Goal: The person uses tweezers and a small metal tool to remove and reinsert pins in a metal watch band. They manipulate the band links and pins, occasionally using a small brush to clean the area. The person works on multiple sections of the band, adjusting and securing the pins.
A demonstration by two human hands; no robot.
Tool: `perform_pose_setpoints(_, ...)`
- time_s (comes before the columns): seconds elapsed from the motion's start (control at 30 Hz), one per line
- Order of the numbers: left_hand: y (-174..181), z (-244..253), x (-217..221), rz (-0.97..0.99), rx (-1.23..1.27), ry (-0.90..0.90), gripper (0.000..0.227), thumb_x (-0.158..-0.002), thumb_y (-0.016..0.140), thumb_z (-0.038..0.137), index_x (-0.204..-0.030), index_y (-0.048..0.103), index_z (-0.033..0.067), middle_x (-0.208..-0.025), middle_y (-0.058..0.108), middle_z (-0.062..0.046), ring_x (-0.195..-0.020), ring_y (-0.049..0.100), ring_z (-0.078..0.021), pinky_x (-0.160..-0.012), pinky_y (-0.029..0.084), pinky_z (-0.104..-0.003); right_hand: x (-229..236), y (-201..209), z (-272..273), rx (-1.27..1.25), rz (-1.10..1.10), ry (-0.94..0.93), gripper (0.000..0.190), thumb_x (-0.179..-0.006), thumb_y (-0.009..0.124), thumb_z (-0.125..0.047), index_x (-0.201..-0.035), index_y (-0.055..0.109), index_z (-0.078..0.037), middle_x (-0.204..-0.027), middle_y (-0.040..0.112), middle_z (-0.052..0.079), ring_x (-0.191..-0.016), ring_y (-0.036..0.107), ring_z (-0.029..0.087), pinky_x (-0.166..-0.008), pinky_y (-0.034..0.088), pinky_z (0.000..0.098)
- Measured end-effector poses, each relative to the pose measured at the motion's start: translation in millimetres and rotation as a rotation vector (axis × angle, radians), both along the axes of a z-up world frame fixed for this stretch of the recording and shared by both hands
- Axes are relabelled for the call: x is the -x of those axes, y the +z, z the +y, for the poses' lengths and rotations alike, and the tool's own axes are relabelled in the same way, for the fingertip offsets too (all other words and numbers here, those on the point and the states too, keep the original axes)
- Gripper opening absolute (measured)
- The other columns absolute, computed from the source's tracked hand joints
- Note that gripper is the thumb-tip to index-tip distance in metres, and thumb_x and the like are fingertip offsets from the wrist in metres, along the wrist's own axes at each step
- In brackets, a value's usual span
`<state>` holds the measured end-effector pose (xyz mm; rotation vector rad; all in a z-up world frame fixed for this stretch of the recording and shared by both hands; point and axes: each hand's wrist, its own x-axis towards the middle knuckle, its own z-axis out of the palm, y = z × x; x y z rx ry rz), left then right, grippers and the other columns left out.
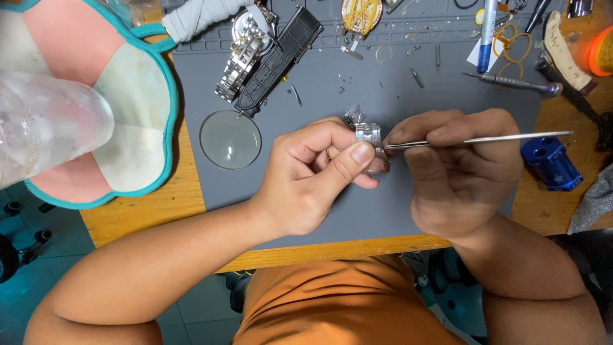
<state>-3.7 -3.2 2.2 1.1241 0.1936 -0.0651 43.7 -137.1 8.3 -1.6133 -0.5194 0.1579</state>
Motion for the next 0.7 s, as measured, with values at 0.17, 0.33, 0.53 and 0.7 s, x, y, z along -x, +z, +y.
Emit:
perform_pose_setpoints(0.17,1.3,-0.1,0.9,-0.011,0.008,0.005,0.018,-0.080,0.046,0.018,-0.075,0.052,0.0028,-0.071,0.055,-0.007,-0.060,0.061,-0.0189,-0.054,0.051,-0.019,-0.1,0.3,-2.4,0.021,-0.034,-0.005,0.015,-0.083,0.046,-0.010,-0.089,0.032,-0.009,-0.078,0.049,0.016,-0.068,0.054,0.020,-0.062,0.048,0.0269)
perform_pose_setpoints(0.33,2.1,-2.4,2.4,-0.008,0.006,0.014,0.017,-0.081,0.045,0.018,-0.074,0.052,0.0040,-0.070,0.054,-0.006,-0.059,0.061,-0.0176,-0.053,0.049,-0.018,2.0,2.0,-4.3,0.079,-0.056,-0.004,0.016,-0.084,0.045,-0.012,-0.089,0.030,-0.008,-0.077,0.049,0.016,-0.067,0.054,0.021,-0.064,0.048,0.0284)
perform_pose_setpoints(0.53,4.7,-2.8,3.5,0.020,0.039,0.013,0.018,-0.080,0.045,0.018,-0.070,0.050,0.0044,-0.066,0.056,-0.006,-0.053,0.058,-0.0154,-0.050,0.049,-0.018,2.9,4.6,-3.1,0.096,-0.303,0.054,0.016,-0.083,0.044,-0.003,-0.087,0.030,-0.007,-0.074,0.048,0.017,-0.065,0.054,0.022,-0.059,0.048,0.0279)
perform_pose_setpoints(0.7,4.4,-3.9,3.7,-0.022,0.075,0.016,0.018,-0.080,0.045,0.018,-0.074,0.051,0.0023,-0.066,0.055,-0.005,-0.052,0.052,-0.0085,-0.054,0.055,-0.023,3.8,0.9,-3.4,0.030,-0.089,-0.063,0.017,-0.082,0.048,-0.014,-0.086,0.033,-0.007,-0.074,0.049,0.018,-0.063,0.053,0.023,-0.062,0.048,0.0303)
